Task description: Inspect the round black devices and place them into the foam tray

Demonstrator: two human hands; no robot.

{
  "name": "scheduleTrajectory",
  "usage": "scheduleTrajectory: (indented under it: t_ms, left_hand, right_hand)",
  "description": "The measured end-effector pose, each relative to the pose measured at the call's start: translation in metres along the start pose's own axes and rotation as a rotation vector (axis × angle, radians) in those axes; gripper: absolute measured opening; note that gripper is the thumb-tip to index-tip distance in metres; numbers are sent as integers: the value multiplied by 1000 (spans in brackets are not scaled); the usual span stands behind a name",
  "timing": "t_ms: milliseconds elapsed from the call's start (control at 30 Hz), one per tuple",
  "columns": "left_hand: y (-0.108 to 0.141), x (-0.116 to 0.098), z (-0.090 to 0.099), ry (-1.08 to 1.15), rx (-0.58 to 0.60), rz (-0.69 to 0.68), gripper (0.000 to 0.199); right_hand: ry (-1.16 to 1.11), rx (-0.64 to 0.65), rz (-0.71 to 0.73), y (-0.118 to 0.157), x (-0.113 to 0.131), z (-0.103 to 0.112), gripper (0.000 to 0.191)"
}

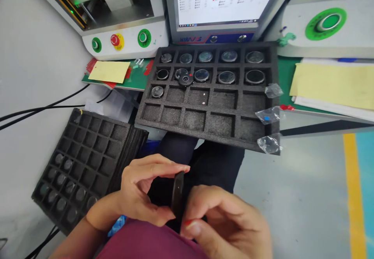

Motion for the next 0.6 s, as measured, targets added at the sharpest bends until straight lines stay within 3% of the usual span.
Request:
scheduleTrajectory:
  t_ms: [67, 300, 600]
  left_hand:
    - [-1, -2, 1, -71, -6, -40, 67]
    - [-1, -10, 1, -115, 1, -88, 63]
    - [0, -9, -1, -127, 38, -100, 70]
  right_hand:
    - [-98, 3, -126, -2, -8, -6, 14]
    - [-326, -34, -366, -4, -20, -8, 15]
    - [-260, -75, -481, -2, -20, -10, 30]
Point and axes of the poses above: each hand's wrist, its own y-axis away from the middle knuckle, its own z-axis out of the back of the hand, x = y × z, the point moved 7 cm from there along -y, towards the middle knuckle, and after that the axes turned 7 degrees about -y, right-handed, at the moved point
